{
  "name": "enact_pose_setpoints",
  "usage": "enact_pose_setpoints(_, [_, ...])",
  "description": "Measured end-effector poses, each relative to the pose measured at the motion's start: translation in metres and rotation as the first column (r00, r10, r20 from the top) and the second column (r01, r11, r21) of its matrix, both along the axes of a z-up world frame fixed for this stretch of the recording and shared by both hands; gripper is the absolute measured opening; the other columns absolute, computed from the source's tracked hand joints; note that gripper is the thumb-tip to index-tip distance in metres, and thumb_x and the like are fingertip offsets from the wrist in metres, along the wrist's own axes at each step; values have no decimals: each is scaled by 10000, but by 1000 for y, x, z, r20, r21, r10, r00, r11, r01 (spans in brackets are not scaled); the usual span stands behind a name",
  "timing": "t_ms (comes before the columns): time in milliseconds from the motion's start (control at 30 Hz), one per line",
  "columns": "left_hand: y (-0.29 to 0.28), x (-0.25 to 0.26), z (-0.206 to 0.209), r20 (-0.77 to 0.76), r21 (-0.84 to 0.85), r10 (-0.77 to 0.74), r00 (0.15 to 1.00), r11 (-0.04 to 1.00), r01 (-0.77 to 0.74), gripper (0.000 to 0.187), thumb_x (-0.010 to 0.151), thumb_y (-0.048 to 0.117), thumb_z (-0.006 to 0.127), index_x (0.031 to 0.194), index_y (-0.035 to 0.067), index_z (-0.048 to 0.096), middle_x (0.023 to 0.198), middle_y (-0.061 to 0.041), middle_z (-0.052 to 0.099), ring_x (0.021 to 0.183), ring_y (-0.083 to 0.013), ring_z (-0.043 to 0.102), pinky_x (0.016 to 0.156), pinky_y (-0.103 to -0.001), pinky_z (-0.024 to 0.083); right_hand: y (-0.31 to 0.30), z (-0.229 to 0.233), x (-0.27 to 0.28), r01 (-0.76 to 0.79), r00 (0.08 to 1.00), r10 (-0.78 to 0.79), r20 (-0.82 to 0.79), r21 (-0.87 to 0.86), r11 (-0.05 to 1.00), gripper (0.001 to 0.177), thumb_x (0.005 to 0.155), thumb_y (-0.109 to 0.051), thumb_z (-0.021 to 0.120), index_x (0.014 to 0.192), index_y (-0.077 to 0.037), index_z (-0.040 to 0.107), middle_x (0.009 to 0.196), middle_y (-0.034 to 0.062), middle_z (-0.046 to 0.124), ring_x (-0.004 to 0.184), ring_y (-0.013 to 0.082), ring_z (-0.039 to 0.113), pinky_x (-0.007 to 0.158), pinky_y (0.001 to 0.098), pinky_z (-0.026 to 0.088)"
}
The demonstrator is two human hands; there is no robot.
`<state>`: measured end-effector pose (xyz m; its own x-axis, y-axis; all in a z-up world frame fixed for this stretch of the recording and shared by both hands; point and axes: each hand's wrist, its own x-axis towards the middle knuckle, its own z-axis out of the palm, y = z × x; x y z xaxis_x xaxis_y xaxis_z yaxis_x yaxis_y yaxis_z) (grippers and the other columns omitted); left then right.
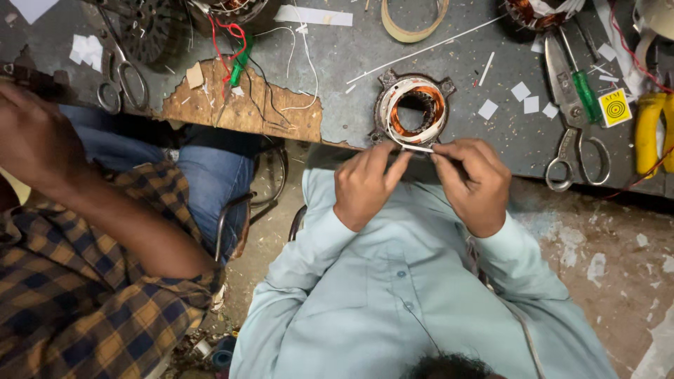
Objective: The person strips insulation from wires, cuts them to length, and inserts them into a motor stator. They use shears and pliers to manipulate the wires and secure them within the stator assembly.
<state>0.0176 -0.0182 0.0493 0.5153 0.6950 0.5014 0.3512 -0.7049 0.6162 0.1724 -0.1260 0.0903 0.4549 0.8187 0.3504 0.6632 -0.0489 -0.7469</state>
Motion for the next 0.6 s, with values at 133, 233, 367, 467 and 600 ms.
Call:
enact_pose_setpoints(133, [-2, 9, -13, 145, -455, -6, 989, 888, 72, 229, 962, 213, 767, 1063, 14, 714, 891, -85, 768, 759, -194, 754, 659, -311, 595, 6, 3, 1, 12, 1000, -12, 0, 2, 1000, 134, 942, 20, 775, 1066, 17, 724, 1015, 149, 709, 888, 254, 700, 786, 328, 540])
enact_pose_setpoints(233, [1, 12, -26, 396, -853, 36, 917, 384, 354, 258, 1002, 208, 701, 1123, -19, 711, 927, -97, 772, 764, -148, 738, 627, -277, 582, 7, 5, 2, -24, 1000, 24, -17, -6, 1000, 145, 943, 39, 753, 1084, 7, 737, 1017, 149, 714, 889, 252, 709, 782, 325, 545])
enact_pose_setpoints(367, [-2, 15, -36, 502, -862, 194, 843, 35, 506, 251, 1051, 205, 631, 1141, -22, 691, 981, -121, 764, 815, -168, 744, 653, -285, 592, 2, 9, 8, -128, 990, 125, -69, -51, 990, 185, 921, 27, 757, 1103, 7, 733, 1025, 157, 711, 897, 258, 711, 785, 330, 551])
enact_pose_setpoints(467, [-3, 16, -32, 523, -838, 249, 815, -26, 545, 292, 1061, 227, 630, 1185, -34, 666, 1010, -124, 757, 847, -175, 746, 696, -294, 607, 1, 12, 13, -189, 981, 185, -64, -62, 980, 231, 890, -7, 788, 1114, 9, 732, 1036, 170, 709, 915, 274, 713, 787, 340, 557])
enact_pose_setpoints(600, [7, 9, -10, 403, -871, 28, 915, 319, 373, 251, 1018, 233, 661, 1148, 27, 722, 990, -87, 787, 820, -157, 767, 696, -275, 611, 6, 13, 21, -171, 985, 171, 28, -24, 985, 197, 921, 24, 770, 1112, -11, 736, 1053, 153, 708, 960, 288, 718, 843, 357, 567])
